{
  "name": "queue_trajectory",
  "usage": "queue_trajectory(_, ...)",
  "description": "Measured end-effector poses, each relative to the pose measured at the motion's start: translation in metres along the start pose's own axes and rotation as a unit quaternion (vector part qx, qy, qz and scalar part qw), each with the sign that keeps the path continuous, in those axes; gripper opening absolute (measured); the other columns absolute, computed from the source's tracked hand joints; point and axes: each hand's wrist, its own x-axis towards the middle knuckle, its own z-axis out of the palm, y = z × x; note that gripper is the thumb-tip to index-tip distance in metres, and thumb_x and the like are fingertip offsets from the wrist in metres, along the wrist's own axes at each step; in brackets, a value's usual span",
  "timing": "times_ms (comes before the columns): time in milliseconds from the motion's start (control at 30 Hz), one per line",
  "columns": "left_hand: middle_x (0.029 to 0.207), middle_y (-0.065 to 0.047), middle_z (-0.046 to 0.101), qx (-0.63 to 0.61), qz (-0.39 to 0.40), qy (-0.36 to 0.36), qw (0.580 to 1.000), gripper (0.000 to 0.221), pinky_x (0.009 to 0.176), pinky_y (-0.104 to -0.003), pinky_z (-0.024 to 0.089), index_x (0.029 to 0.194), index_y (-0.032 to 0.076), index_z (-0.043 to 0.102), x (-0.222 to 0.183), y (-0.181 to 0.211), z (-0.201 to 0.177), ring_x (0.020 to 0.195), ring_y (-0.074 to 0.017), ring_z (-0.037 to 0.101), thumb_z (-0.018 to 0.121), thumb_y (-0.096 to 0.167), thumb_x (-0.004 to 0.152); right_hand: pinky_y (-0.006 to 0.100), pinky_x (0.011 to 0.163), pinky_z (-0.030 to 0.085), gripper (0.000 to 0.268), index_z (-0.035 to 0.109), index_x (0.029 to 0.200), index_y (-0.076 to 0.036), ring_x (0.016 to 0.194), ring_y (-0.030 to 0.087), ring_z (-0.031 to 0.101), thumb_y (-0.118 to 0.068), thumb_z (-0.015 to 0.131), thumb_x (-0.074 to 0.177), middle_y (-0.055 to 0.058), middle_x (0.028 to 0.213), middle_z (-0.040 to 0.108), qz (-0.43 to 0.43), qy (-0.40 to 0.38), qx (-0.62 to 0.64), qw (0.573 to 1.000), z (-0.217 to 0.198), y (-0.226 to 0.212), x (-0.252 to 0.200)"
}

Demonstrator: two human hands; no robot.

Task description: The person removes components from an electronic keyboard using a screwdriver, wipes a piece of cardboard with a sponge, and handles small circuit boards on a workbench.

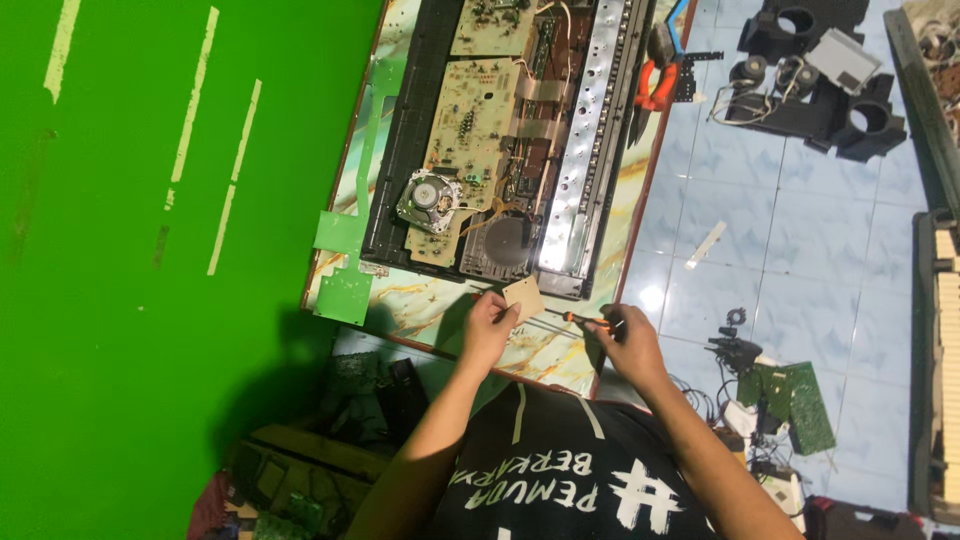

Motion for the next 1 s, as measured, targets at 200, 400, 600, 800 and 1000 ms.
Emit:
queue_trajectory(200,0.105,-0.011,0.072,-0.141,-0.068,0.032,0.987,0.031,0.081,-0.035,0.065,0.119,0.003,0.051,-0.018,0.041,0.021,0.095,-0.0186,0.073,0.065,0.004,0.091,0.037,0.064,0.057,0.041,0.067,0.113,-0.001,0.071,0.026,0.069,-0.029,0.077,0.085,0.017,0.105,0.067,-0.053,-0.029,-0.020,0.998,-0.018,0.004,0.005)
queue_trajectory(400,0.107,-0.015,0.072,-0.144,-0.076,0.011,0.987,0.028,0.082,-0.036,0.065,0.123,-0.003,0.055,-0.038,0.083,0.033,0.094,-0.0227,0.074,0.059,0.014,0.102,0.041,0.065,0.052,0.028,0.073,0.106,-0.004,0.068,0.031,0.063,-0.031,0.066,0.101,0.018,0.079,0.069,-0.016,-0.040,-0.105,0.994,-0.042,-0.002,0.005)
queue_trajectory(600,0.105,-0.012,0.074,-0.165,-0.067,-0.011,0.984,0.020,0.074,-0.037,0.065,0.115,-0.001,0.051,-0.047,0.113,0.046,0.089,-0.0193,0.073,0.057,0.014,0.104,0.030,0.058,0.054,0.024,0.071,0.111,-0.002,0.061,0.017,0.070,-0.020,0.065,0.097,0.012,0.078,0.076,-0.008,-0.029,0.077,0.997,-0.073,-0.036,-0.017)
queue_trajectory(800,0.103,-0.011,0.076,-0.125,-0.050,-0.082,0.987,0.028,0.078,-0.031,0.058,0.120,0.003,0.049,-0.042,0.140,0.058,0.089,-0.0147,0.072,0.062,0.002,0.095,0.025,0.063,0.055,0.022,0.069,0.111,0.001,0.068,0.009,0.071,-0.015,0.058,0.100,0.006,0.089,0.078,0.010,0.052,0.215,0.975,-0.097,-0.047,-0.045)
queue_trajectory(1000,0.102,-0.009,0.074,-0.094,-0.033,-0.099,0.990,0.018,0.079,-0.029,0.056,0.116,-0.002,0.058,-0.038,0.142,0.067,0.089,-0.0113,0.069,0.062,0.007,0.100,0.025,0.062,0.049,0.024,0.070,0.098,0.003,0.065,0.008,0.060,-0.018,0.060,0.105,0.006,0.078,0.070,0.063,0.095,0.237,0.965,-0.108,-0.020,-0.052)
